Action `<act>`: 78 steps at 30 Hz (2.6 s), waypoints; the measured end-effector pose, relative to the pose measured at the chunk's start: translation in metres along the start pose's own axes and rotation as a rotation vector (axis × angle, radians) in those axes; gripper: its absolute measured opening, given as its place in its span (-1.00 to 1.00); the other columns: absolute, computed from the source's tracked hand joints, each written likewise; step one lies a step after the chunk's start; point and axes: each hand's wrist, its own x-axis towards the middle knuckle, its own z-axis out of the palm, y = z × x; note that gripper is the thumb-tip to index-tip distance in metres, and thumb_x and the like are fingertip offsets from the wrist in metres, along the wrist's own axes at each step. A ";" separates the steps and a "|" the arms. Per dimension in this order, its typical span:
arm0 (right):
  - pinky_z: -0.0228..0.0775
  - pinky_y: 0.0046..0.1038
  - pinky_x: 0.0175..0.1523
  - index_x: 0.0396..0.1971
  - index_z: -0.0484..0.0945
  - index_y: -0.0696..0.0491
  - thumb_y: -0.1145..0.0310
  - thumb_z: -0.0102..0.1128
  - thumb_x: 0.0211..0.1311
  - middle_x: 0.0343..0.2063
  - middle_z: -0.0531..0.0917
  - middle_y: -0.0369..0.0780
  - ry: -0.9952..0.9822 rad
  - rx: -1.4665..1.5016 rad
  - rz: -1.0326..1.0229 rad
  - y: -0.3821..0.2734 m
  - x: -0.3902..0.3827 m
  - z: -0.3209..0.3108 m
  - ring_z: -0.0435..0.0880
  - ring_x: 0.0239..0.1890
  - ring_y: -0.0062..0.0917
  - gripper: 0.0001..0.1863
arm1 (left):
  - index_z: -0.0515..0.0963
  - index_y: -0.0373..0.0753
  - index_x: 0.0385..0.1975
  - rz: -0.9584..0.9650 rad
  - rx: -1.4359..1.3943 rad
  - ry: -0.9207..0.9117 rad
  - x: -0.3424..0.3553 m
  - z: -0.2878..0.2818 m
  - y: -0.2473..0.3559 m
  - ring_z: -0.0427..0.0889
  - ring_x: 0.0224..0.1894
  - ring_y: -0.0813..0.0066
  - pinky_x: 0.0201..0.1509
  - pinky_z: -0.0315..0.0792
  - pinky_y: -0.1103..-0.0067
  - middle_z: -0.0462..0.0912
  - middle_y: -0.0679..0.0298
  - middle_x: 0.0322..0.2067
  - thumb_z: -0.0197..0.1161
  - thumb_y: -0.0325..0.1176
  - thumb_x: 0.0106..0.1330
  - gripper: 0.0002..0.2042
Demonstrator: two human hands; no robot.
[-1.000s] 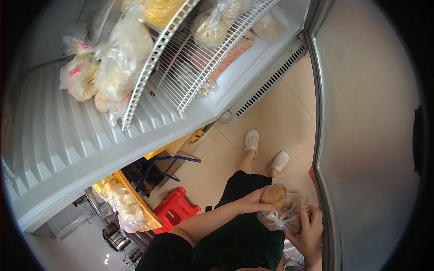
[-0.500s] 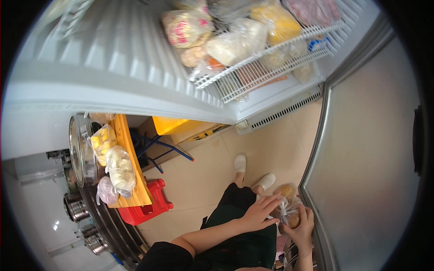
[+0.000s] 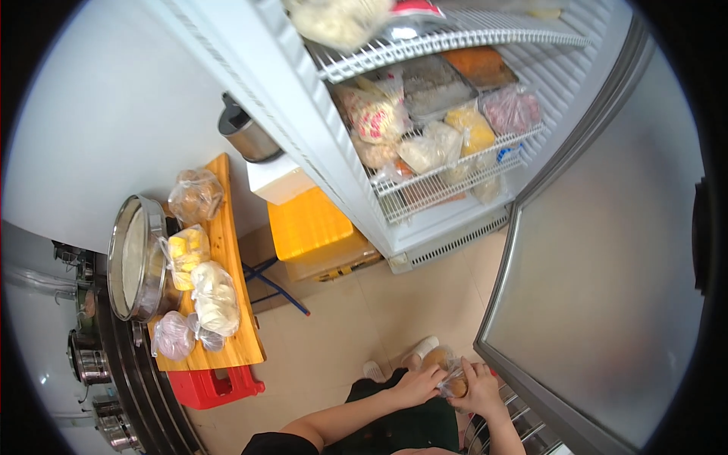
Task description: The recorder takes several plastic bags containing bakery items or ingredients from a refrigerator and organizes them on a wooden table.
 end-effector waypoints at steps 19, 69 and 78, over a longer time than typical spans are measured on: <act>-0.04 -0.25 0.21 0.15 -0.08 0.28 0.34 0.24 -0.12 0.09 0.11 0.17 0.724 0.057 0.000 -0.087 -0.025 -0.057 0.10 0.15 -0.01 -0.13 | 0.47 -0.28 -0.56 -0.198 -0.024 0.674 -0.208 -0.059 -0.014 0.49 -0.58 0.26 -0.50 0.38 0.48 0.45 0.14 -0.62 0.22 -0.39 -0.06 -0.88; 0.33 -0.42 -0.34 -0.52 0.48 0.13 0.37 0.02 -0.13 -0.59 0.58 -0.19 0.124 -0.994 -0.547 -0.184 0.090 -0.029 0.58 -0.49 -0.42 -0.83 | 0.47 -0.35 -0.61 -0.636 -0.547 1.460 -0.310 -0.009 -0.036 0.39 -0.60 0.66 -0.54 0.30 0.63 0.48 0.32 -0.68 0.29 -0.43 -0.18 -0.83; 0.40 -0.37 -0.41 -0.50 0.48 0.10 0.16 0.07 -0.03 -0.57 0.60 -0.15 -0.056 -0.713 -0.061 -0.190 0.015 -0.041 0.62 -0.44 -0.40 -0.72 | 0.47 -0.31 -0.56 -0.276 -0.168 1.056 -0.290 -0.139 0.019 0.45 -0.59 0.48 -0.52 0.31 0.60 0.42 0.25 -0.65 0.25 -0.42 -0.14 -0.85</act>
